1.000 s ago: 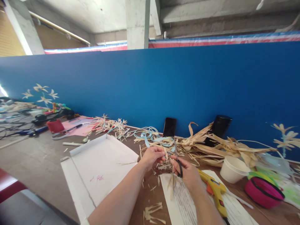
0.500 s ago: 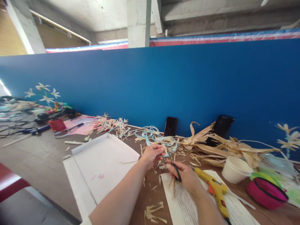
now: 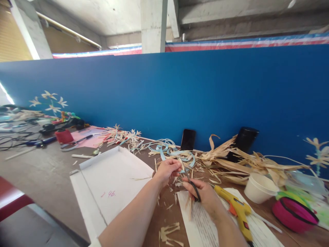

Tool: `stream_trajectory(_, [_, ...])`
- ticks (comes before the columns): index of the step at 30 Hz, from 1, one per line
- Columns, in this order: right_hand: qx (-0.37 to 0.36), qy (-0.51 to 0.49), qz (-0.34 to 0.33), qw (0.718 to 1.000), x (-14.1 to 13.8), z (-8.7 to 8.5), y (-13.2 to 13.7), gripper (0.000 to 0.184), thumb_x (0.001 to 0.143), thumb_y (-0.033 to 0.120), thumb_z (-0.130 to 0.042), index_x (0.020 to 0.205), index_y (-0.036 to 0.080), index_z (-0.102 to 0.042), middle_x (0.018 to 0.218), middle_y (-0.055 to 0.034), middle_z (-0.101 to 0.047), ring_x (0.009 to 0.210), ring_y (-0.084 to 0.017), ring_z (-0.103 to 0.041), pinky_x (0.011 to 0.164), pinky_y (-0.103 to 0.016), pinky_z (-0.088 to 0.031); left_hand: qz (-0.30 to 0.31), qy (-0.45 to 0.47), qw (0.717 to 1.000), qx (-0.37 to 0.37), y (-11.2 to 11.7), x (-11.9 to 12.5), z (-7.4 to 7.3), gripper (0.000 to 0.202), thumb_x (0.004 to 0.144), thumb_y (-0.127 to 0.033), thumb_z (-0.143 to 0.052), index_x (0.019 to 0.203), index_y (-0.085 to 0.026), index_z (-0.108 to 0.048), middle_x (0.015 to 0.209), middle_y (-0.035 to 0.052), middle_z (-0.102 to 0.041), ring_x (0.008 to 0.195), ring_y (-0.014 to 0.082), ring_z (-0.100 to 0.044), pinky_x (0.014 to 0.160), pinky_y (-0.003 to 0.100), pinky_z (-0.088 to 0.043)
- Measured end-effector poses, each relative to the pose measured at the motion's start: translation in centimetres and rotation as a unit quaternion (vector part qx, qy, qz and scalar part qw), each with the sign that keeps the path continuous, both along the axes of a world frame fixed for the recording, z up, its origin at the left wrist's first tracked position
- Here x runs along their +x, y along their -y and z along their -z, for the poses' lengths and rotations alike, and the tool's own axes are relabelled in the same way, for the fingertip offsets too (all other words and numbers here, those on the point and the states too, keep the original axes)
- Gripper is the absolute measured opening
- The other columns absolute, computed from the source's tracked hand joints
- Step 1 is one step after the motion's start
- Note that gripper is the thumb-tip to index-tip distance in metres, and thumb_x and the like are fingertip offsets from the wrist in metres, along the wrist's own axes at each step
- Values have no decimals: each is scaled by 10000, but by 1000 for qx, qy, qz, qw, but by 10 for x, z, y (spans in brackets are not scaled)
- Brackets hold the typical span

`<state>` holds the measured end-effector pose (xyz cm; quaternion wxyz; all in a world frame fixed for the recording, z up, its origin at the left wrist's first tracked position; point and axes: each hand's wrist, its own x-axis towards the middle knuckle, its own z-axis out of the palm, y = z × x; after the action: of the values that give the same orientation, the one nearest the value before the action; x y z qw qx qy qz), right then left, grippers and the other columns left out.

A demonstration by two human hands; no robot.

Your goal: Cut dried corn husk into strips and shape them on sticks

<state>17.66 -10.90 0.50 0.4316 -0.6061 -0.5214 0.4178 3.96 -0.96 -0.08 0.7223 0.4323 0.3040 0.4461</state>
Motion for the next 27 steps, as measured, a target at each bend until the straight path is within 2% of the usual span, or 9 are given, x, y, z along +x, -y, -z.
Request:
stream_trajectory(14, [5,24,17,1000,-5,-8,2,435,661,505,-653,948,185,-715,455,57,-428,493,-123,-352,515,-271,-251,4,-1,1000,1,0,1,2,375,548,-383,-781,725,-107,-600,630,25,-596,551,83,-531,496,195,-443])
stream_trajectory(22, [12,43,25,999,-3,-5,1,417,655,508,-662,927,198,-723,447,60,-406,470,-123,-338,495,-278,-237,6,0,1000,-4,1,0,-2,350,553,-368,-780,700,-109,-597,632,23,-599,536,75,-523,499,192,-436])
stream_trajectory(27, [12,21,48,999,-3,-2,-1,406,629,490,-693,904,194,-732,438,53,-446,458,-121,-368,481,-274,-279,10,2,1000,-4,1,0,-1,349,553,-373,-782,699,-110,-605,632,24,-598,528,71,-516,501,191,-426])
